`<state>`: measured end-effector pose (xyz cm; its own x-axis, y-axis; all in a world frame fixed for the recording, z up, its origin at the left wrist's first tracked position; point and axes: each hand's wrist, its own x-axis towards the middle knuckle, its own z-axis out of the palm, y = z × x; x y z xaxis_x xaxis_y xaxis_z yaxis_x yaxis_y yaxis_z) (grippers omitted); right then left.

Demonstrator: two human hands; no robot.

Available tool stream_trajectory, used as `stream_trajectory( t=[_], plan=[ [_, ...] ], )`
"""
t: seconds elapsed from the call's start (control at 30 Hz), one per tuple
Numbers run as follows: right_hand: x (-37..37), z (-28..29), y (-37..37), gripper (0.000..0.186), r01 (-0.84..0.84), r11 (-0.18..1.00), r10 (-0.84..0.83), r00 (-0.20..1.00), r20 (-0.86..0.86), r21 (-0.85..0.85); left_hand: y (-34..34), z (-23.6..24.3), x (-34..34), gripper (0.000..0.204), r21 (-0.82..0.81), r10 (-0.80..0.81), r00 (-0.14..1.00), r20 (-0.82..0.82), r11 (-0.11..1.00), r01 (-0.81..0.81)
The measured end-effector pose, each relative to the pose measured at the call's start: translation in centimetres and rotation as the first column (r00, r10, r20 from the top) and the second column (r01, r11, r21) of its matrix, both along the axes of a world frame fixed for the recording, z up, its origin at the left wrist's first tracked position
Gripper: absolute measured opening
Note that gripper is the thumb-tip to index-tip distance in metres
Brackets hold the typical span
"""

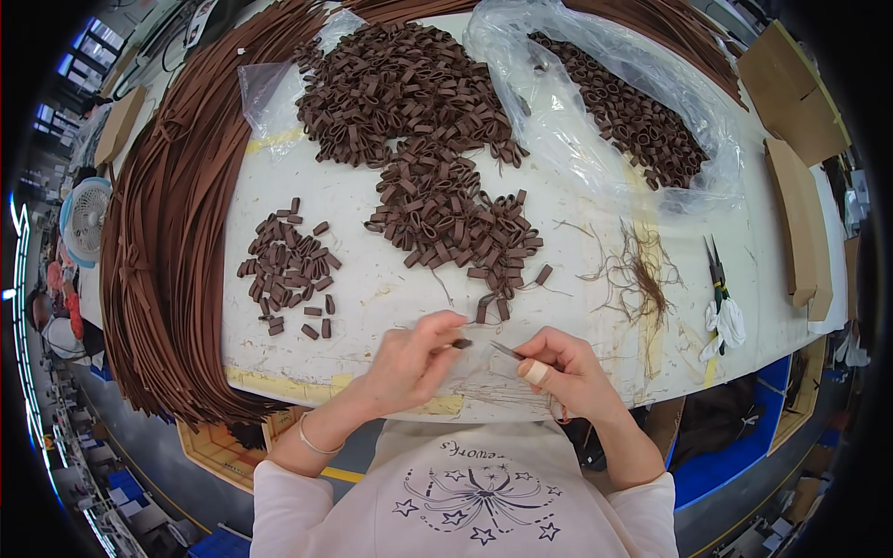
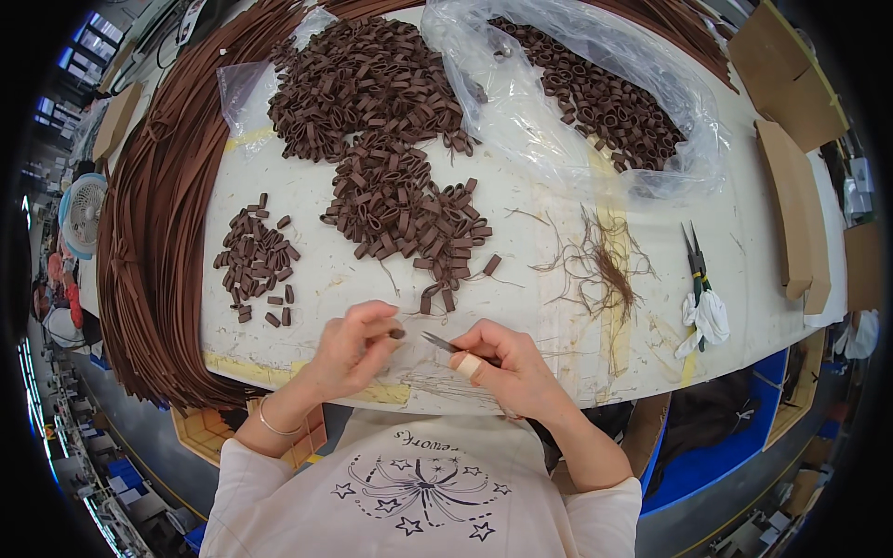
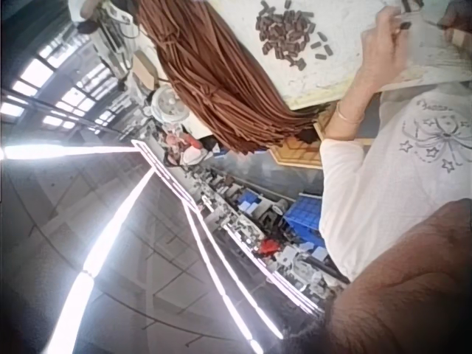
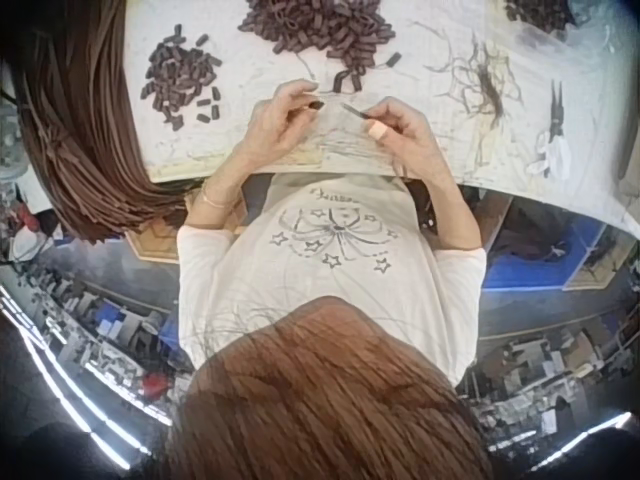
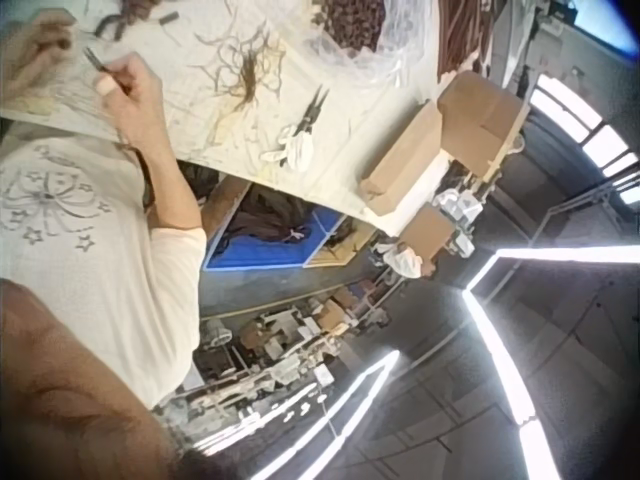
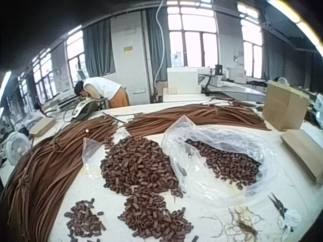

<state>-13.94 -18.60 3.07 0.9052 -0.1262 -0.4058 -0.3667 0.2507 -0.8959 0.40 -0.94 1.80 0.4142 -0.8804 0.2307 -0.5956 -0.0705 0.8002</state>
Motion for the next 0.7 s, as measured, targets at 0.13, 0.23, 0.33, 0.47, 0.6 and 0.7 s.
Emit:
stream_trajectory(
  t=[0.13, 0.23, 0.33, 0.47, 0.6, 0.7],
  plan=[
    [-1.2, -0.4, -1.3, 0.020, 0.066, 0.864, -0.029, 0.996, 0.082, -0.500, 3.5, 2.5, 4.1, 0.015, 0.465, 0.253, 0.814, 0.524, 0.715, -0.522],
    [-0.9, -0.1, -1.3, 0.023, 0.065, 0.659, 0.025, 0.994, 0.108, -0.750, 3.5, 2.1, 5.0, 0.008, 0.364, 0.179, 0.775, 0.606, 0.804, -0.470],
    [0.2, 0.1, -0.4, 0.023, 0.052, 0.529, 0.094, 0.988, 0.119, -0.847, -0.4, 1.8, 2.6, 0.007, 0.177, 0.113, 0.927, 0.357, 0.966, -0.186],
    [1.3, 0.7, 0.3, 0.022, 0.001, 0.399, 0.176, 0.981, 0.078, -0.917, -3.5, 0.0, 2.5, 0.008, 0.146, 0.063, 0.971, 0.230, 0.984, -0.099],
    [0.5, 0.5, -0.7, 0.024, -0.021, 0.442, 0.117, 0.993, 0.034, -0.897, -4.3, 1.2, 1.9, 0.007, 0.295, 0.022, 0.987, 0.162, 0.953, -0.070],
    [0.3, 0.6, -1.0, 0.026, 0.027, 0.609, 0.047, 0.996, 0.070, -0.792, -4.5, -0.2, 1.1, 0.008, 0.322, 0.018, 0.968, 0.250, 0.942, -0.100]
  ],
)
